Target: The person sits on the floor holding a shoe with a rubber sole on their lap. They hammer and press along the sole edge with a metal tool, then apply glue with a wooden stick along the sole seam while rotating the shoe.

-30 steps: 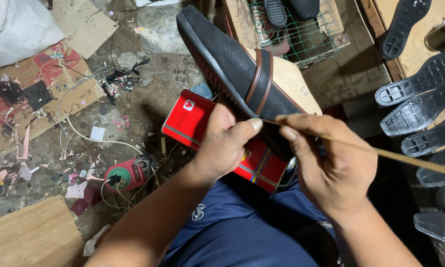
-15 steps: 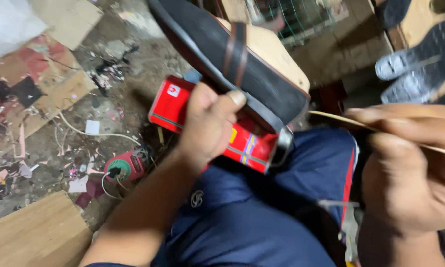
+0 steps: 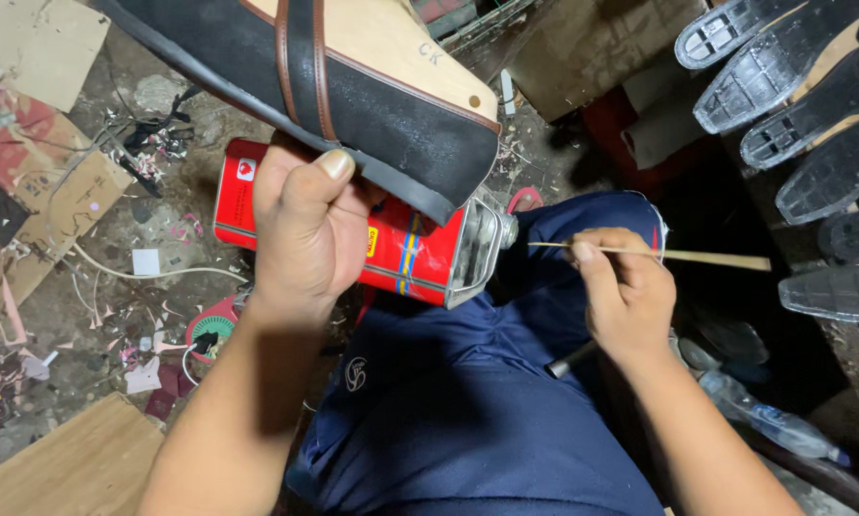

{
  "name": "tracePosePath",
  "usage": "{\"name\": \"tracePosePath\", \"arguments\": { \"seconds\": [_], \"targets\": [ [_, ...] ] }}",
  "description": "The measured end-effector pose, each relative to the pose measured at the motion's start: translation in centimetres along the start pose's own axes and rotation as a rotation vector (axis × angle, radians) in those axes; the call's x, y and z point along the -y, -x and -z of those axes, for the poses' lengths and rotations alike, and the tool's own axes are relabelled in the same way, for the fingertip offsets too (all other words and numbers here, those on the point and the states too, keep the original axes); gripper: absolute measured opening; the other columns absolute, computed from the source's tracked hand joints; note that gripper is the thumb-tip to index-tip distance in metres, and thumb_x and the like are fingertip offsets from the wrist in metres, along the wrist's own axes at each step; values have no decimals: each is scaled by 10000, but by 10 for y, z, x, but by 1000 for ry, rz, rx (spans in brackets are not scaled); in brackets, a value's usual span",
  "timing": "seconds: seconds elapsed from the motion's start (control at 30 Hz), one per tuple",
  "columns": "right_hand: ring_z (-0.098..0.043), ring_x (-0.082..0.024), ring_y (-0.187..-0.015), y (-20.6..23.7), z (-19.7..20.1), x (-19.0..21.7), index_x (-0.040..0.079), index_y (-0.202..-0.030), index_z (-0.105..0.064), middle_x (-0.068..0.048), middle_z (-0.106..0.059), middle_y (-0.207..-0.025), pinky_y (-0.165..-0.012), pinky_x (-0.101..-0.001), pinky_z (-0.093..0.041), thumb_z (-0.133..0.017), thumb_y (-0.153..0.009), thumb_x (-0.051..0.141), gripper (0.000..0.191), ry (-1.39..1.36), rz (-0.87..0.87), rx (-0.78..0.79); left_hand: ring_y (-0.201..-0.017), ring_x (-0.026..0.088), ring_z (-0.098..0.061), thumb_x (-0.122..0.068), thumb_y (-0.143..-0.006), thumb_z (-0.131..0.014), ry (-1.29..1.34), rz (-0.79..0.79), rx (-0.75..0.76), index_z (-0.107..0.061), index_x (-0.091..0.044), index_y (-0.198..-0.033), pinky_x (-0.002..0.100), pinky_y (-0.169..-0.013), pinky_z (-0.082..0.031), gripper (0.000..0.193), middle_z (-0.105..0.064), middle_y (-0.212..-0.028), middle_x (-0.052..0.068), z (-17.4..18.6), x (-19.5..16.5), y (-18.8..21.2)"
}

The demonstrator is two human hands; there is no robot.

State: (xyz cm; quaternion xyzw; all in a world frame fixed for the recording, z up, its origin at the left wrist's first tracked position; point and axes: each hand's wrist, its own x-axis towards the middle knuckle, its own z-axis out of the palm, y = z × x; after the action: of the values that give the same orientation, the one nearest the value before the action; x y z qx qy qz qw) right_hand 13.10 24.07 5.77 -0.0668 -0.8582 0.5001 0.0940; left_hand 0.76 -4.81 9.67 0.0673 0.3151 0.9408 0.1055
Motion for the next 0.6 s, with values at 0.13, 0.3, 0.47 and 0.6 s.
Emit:
{"name": "tracePosePath", "arguments": {
  "seconds": [0.13,0.3,0.47,0.6],
  "targets": [
    [-646,-122,-797,-18,-14,-14,-24,-1064,-709,-67,-701,-926,-745,-256,-534,-645,-1003,111,161,-96,-314,22,-1220,273,-649,-77,-1035,-600,-22,11,-13,-528,87,-1383,461,-1152,-507,392,-654,-1305,167,3,-6,2],
    [-664,-146,-814,-27,-26,-27,-11,-1062,-681,-79,-697,-935,-772,-291,-564,-660,-1019,111,131,-601,-363,35,-1252,261,-647,-83,-1022,-620,-66,11,-39,-551,103,-1368,425,-1189,-495,399,-659,-1335,167,13,-14,4],
    [-681,-197,-852,-23,-10,-23,-14,-1088,-655,-107,-692,-964,-813,-347,-586,-666,-1035,104,130,-839,-345,-18,-1268,233,-611,-106,-1002,-620,-45,-14,-63,-552,69,-1428,375,-1210,-440,465,-651,-1394,130,35,-38,11],
    [-669,-210,-859,-29,2,-19,-31,-1119,-658,-124,-688,-1010,-844,-363,-577,-671,-1064,71,116,-813,-169,-23,-1290,198,-592,-128,-984,-572,-37,-15,-65,-555,33,-1394,350,-1243,-419,441,-630,-1380,92,58,-52,16]
  ]
}}
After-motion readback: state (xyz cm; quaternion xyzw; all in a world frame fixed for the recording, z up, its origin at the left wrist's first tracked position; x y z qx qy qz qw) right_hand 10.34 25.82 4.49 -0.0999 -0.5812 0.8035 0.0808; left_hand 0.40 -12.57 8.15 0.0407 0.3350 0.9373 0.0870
